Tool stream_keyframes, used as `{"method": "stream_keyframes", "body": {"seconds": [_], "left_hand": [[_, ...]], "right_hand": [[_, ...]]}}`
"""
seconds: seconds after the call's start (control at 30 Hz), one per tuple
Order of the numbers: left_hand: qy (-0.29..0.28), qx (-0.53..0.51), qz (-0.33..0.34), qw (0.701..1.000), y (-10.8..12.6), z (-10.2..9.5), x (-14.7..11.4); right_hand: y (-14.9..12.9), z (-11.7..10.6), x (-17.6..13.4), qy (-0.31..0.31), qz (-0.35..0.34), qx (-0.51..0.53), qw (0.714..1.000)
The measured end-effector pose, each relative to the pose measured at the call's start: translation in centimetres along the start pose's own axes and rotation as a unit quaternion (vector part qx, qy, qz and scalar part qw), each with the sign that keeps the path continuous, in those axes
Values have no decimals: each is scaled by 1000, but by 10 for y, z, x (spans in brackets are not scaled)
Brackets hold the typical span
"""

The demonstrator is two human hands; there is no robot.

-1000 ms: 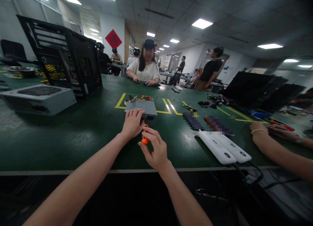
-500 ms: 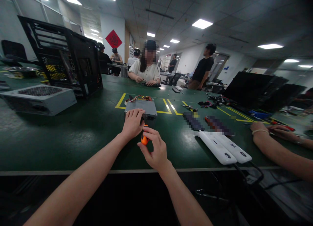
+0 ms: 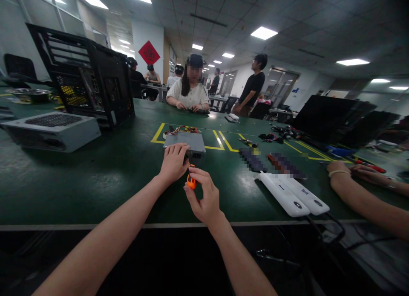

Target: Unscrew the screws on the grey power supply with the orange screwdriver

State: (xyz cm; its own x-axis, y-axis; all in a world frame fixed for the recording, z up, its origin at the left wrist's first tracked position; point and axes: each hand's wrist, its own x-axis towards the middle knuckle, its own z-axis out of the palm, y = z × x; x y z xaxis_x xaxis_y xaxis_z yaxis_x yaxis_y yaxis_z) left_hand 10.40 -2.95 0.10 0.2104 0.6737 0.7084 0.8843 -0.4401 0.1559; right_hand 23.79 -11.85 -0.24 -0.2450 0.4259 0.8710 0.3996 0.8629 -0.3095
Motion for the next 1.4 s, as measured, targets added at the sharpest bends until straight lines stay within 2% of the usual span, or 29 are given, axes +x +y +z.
{"method": "stream_keyframes", "body": {"seconds": [0.17, 0.37, 0.6, 0.87, 1.0, 1.13, 1.4], "left_hand": [[-4, 2, 1, 1000, 0, -1, 0], [0, 5, 5, 1000, -2, 0, 0], [2, 7, 5, 1000, -1, -1, -1], [-1, 6, 6, 1000, -1, 1, 0], [-3, 3, 4, 1000, 0, -1, 0], [-4, 4, 6, 1000, 0, -2, 0], [-1, 8, 5, 1000, -3, 3, 0]], "right_hand": [[2, 2, -2, -15, 20, 37, 999], [-2, -2, 2, -38, 9, -21, 999], [1, 2, -1, -12, 20, 40, 999], [-2, -2, 1, -28, 4, -35, 999], [1, 2, -1, -11, -1, -5, 1000], [1, 2, 0, -30, 23, 23, 999], [-4, -2, 3, -41, 11, -26, 999]]}}
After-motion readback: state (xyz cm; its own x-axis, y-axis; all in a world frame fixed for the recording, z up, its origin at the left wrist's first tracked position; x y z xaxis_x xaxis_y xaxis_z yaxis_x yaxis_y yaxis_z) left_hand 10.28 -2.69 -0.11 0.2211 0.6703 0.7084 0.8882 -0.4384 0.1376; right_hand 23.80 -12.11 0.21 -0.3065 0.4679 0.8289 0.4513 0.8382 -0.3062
